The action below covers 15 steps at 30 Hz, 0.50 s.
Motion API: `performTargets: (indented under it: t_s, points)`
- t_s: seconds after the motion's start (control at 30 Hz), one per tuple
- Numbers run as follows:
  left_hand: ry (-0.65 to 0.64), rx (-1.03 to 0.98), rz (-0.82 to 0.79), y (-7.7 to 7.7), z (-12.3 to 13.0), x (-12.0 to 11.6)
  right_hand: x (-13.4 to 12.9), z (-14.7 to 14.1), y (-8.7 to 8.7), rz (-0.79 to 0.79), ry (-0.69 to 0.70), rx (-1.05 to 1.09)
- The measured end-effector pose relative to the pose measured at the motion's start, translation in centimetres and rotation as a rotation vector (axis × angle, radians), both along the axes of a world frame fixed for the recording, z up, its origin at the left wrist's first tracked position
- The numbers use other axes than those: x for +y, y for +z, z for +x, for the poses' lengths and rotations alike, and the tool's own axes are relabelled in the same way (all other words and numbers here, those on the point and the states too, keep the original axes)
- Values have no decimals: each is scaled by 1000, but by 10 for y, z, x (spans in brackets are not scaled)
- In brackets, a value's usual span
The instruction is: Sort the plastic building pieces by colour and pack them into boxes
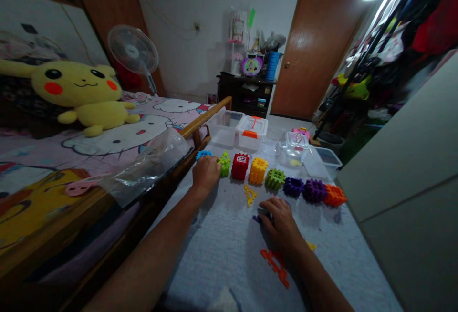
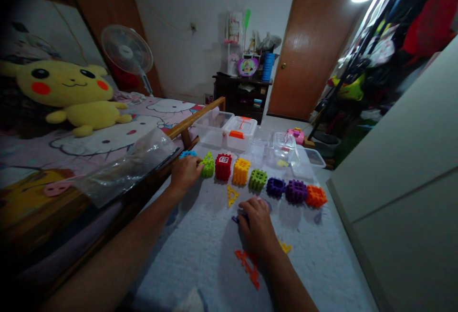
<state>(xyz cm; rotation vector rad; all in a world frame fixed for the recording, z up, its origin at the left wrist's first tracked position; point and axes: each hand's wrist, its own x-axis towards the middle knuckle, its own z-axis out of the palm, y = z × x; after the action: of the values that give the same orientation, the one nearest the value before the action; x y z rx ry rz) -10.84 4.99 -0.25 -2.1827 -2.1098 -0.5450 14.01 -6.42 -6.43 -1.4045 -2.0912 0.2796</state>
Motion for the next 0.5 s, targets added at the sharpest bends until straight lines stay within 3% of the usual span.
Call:
performTargets:
  t_s: [0.27, 0.5]
  points:
    - [-4, 34, -46, -13, -4, 4, -2, -2, 2, 7, 8, 42]
    - [5, 48, 9, 3, -2, -6, 1, 18, 14, 29, -69, 150]
